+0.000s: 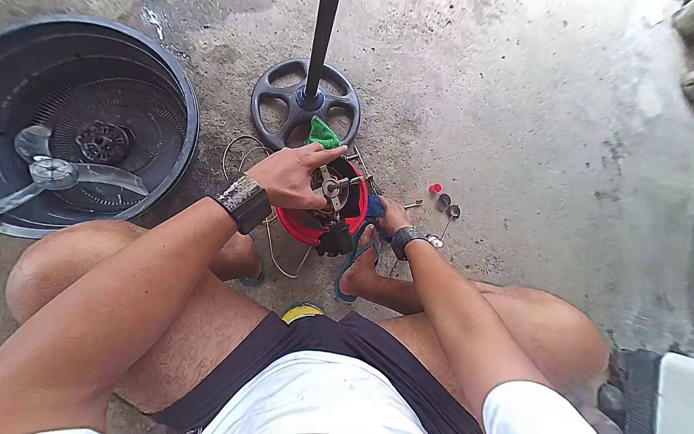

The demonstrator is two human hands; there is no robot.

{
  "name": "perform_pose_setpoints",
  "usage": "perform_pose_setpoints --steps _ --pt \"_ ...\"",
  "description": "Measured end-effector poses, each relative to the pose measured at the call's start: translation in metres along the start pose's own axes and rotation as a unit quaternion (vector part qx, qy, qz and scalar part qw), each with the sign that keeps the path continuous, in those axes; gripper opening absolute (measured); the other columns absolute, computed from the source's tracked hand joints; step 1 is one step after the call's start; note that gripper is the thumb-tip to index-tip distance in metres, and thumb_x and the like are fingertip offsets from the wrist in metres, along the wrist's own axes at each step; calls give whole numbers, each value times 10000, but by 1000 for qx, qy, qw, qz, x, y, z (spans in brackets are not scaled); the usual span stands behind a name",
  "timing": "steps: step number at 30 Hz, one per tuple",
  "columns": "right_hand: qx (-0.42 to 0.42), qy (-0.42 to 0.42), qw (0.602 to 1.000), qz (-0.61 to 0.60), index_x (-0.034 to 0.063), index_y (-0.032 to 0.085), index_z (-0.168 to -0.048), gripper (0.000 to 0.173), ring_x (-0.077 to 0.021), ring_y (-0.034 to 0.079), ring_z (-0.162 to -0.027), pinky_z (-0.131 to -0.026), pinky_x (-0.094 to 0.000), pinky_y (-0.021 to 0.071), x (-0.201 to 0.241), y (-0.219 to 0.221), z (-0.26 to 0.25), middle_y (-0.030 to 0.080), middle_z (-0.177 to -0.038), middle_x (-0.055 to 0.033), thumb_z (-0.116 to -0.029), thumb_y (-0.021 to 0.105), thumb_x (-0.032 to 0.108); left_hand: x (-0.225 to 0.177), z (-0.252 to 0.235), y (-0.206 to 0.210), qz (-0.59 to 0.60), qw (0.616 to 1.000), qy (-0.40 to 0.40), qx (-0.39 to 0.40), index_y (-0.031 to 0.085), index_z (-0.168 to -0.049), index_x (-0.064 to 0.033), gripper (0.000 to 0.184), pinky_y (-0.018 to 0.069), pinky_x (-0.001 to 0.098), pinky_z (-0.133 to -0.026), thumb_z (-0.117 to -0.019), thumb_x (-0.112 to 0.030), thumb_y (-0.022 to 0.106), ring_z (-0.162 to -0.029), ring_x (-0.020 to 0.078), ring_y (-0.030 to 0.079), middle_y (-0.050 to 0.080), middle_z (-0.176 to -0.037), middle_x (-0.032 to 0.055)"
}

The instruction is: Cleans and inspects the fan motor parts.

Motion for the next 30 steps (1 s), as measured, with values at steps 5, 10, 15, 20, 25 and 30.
perform_pose_setpoints --steps 5,10,15,20,25,30 --pt "-10 36 997 62 205 605 -1428 513 -415 502 -1366 -1075 -652 400 -1 23 -5 628 -1389 -169 -920 665 250 8 8 0 12 1000 -10 -13 357 -1588 -329 991 560 522 -870 -707 -397 805 -1152 212 628 561 -1398 25" --pt "-66 -24 995 68 234 443 -1562 734 -401 405 -1448 -1107 -660 360 -7 11 -10 460 -1568 -143 -885 725 192 20 22 1 53 998 3 -32 376 -1579 -327 1007 557 514 -898 -670 -350 809 -1190 184 612 551 -1417 14" --pt "-7 32 996 82 289 414 -1578 707 -402 460 -1406 -1103 -650 361 -17 30 -14 602 -1441 -118 -921 674 268 21 24 2 58 998 25 -31 366 -1588 -306 1013 551 487 -935 -672 -358 796 -1223 166 595 540 -1438 10" --pt "-46 27 998 13 214 705 -1274 332 -365 488 -1375 -1102 -653 356 -20 12 -10 617 -1393 -135 -1009 555 348 19 20 1 48 998 24 -22 364 -1590 -298 1010 558 494 -917 -682 -367 802 -1195 170 610 552 -1419 10" --pt "-255 -62 900 -349 -50 641 -1073 318 -311 632 -1011 -907 -533 487 -20 -88 21 659 -1018 -222 -976 387 113 15 16 1 38 999 36 -11 373 -1584 -299 1000 545 513 -930 -689 -358 815 -1206 207 609 554 -1425 31" --pt "-216 -144 825 -501 153 523 -1209 241 -97 635 -768 -697 -371 567 10 -209 113 614 -885 10 -1049 466 324 15 10 0 33 999 34 4 351 -1592 -324 1010 537 531 -932 -706 -383 832 -1201 213 607 563 -1404 29"
Point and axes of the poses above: each hand's wrist, its own z-axis away from the middle knuckle, its own y-axis out of the palm, x = y × z, the point moved 7 cm from there along -z, towards the middle knuckle
